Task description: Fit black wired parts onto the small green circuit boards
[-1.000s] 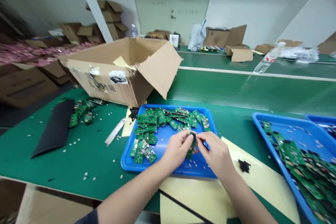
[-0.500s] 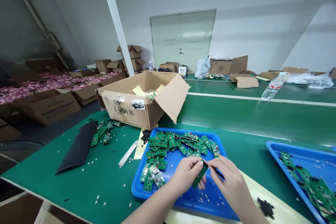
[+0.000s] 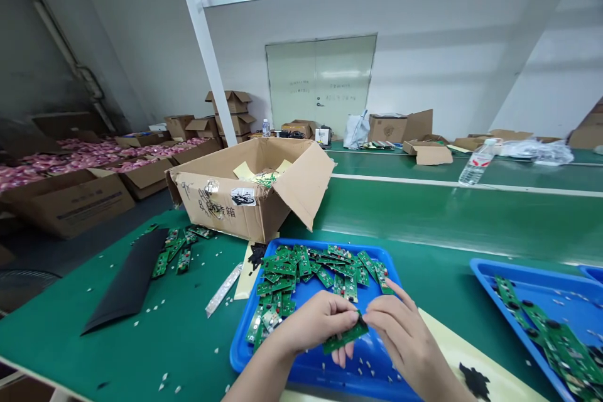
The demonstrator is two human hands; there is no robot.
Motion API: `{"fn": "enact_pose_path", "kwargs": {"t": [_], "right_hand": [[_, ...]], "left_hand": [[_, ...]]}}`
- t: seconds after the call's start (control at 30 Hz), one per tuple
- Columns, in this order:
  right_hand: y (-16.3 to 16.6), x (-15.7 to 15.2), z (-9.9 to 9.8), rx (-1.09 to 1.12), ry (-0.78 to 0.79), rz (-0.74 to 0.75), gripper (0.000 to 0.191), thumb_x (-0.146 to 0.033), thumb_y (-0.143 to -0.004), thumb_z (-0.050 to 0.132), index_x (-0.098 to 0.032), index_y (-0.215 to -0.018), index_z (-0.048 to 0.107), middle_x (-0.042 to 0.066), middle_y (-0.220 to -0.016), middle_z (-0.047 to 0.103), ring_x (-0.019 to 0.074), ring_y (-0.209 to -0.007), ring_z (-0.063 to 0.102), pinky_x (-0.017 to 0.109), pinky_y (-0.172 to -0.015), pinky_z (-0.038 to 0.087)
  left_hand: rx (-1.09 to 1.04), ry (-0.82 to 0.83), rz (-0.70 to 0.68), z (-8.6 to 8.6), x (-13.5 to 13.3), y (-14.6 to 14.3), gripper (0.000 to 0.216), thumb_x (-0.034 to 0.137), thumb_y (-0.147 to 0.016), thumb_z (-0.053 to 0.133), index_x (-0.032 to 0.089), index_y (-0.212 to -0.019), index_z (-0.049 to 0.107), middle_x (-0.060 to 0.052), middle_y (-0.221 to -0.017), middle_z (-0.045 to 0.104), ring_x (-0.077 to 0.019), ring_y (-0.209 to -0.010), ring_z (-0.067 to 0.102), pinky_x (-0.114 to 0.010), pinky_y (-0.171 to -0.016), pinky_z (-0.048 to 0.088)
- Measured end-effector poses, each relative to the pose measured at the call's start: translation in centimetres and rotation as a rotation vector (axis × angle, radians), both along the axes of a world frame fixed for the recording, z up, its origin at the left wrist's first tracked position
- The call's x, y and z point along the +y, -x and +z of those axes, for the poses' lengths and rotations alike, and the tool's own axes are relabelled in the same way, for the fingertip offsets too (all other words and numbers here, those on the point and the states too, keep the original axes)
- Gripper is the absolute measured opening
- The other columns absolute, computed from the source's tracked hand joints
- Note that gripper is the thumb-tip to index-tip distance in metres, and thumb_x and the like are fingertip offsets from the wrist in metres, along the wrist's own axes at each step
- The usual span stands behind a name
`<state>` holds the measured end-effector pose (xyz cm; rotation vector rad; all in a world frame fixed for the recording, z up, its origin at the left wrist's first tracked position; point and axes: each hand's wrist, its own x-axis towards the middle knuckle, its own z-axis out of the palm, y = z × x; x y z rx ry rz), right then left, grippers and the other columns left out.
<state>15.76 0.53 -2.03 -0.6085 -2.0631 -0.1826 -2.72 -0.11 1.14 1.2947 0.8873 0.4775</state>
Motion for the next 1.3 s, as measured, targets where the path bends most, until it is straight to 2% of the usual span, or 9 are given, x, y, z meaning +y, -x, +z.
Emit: {"fn": "enact_pose_path", "kwargs": {"t": [0.1, 0.17, 0.27, 0.47, 0.67, 0.8, 1.07, 1.2, 1.3], "right_hand": [[-0.3, -0.1, -0.1, 0.108, -0.004, -0.021, 0.02, -0.005, -0.086, 0.05, -0.017, -0.1, 0.059, 0.006, -0.09, 0.065, 0.0156, -0.085, 0.064, 0.044, -0.095, 0.049], [-1.0, -0.1, 0.2, 0.219, -0.003, -0.078, 0.023, -0.007, -0.085, 0.053, -0.018, -0.104, 0.059, 0.008, -0.099, 0.064, 0.0191, -0.095, 0.064, 0.047, -0.094, 0.05], [-2.4, -0.2, 1.0, 0.449, 0.038, -0.204, 0.022, -0.01, -0.084, 0.055, -0.02, -0.102, 0.061, 0.01, -0.106, 0.061, 0.0225, -0.1, 0.062, 0.049, -0.09, 0.051], [-4.1, 0.1, 2.1, 1.022, 0.145, -0.313, 0.012, -0.024, -0.086, 0.056, -0.018, -0.094, 0.063, 0.011, -0.102, 0.064, 0.0228, -0.09, 0.065, 0.044, -0.082, 0.052], [-2.6, 0.1, 2.0, 0.692, 0.907, -0.102, 0.032, -0.044, -0.088, 0.052, -0.018, -0.098, 0.068, 0.011, -0.102, 0.07, 0.0238, -0.098, 0.064, 0.039, -0.087, 0.051], [-1.2, -0.1, 1.9, 0.578, 1.189, 0.07, 0.036, -0.051, -0.082, 0.058, -0.017, -0.087, 0.069, 0.007, -0.085, 0.071, 0.02, -0.08, 0.067, 0.034, -0.077, 0.053], [-1.3, -0.4, 2.7, 0.746, 1.501, 0.296, 0.036, -0.045, -0.074, 0.069, -0.018, -0.098, 0.065, 0.003, -0.083, 0.07, 0.0146, -0.073, 0.068, 0.032, -0.076, 0.054], [-1.4, -0.8, 2.8, 0.728, 1.544, 0.358, 0.041, -0.036, -0.072, 0.071, -0.02, -0.109, 0.059, 0.001, -0.091, 0.066, 0.0121, -0.068, 0.068, 0.028, -0.07, 0.053], [-1.4, -1.0, 2.9, 0.669, 1.6, 0.387, 0.035, -0.036, -0.075, 0.069, -0.017, -0.102, 0.06, 0.001, -0.078, 0.067, 0.013, -0.068, 0.067, 0.028, -0.068, 0.052]], "left_hand": [[0.108, -0.078, -0.167, -0.3, -0.8, -0.7, 0.036, 0.048, -0.077, 0.057, 0.015, -0.063, 0.055, 0.004, -0.047, 0.052, -0.0073, -0.037, 0.044, -0.021, -0.045, 0.039], [0.153, -0.134, -0.186, -0.3, -1.3, -1.4, 0.029, 0.04, -0.081, 0.053, 0.015, -0.066, 0.059, 0.004, -0.051, 0.054, -0.0082, -0.041, 0.047, -0.02, -0.048, 0.041], [0.248, -0.242, -0.043, 0.2, -1.4, -1.6, 0.029, 0.034, -0.087, 0.042, 0.016, -0.078, 0.062, 0.002, -0.057, 0.056, -0.0102, -0.048, 0.051, -0.02, -0.051, 0.043], [0.571, -0.849, 0.143, -0.1, 0.1, -0.5, 0.026, 0.027, -0.089, 0.045, 0.02, -0.098, 0.068, -0.007, -0.094, 0.071, -0.0211, -0.085, 0.066, -0.031, -0.08, 0.05], [0.407, -1.104, 0.224, -1.1, -0.2, -0.9, 0.031, 0.026, -0.091, 0.047, 0.022, -0.119, 0.059, -0.008, -0.097, 0.067, -0.0182, -0.089, 0.064, -0.032, -0.078, 0.055], [0.338, -1.151, 0.262, -1.2, 0.0, -1.2, 0.032, 0.024, -0.088, 0.054, 0.022, -0.12, 0.057, -0.008, -0.103, 0.066, -0.0184, -0.095, 0.063, -0.033, -0.082, 0.055], [0.304, -1.385, 0.472, -1.3, 0.4, -1.4, 0.022, 0.018, -0.083, 0.061, 0.02, -0.105, 0.06, -0.006, -0.098, 0.069, -0.0195, -0.096, 0.066, -0.037, -0.087, 0.055], [0.317, -1.515, 0.481, -1.4, 0.4, -1.6, 0.022, 0.014, -0.081, 0.062, 0.02, -0.103, 0.06, -0.005, -0.097, 0.071, -0.0216, -0.104, 0.065, -0.044, -0.096, 0.05], [0.33, -1.595, 0.468, -1.5, 0.3, -1.7, 0.024, 0.011, -0.08, 0.063, 0.02, -0.102, 0.061, -0.006, -0.099, 0.072, -0.0219, -0.105, 0.065, -0.043, -0.095, 0.05]]}}
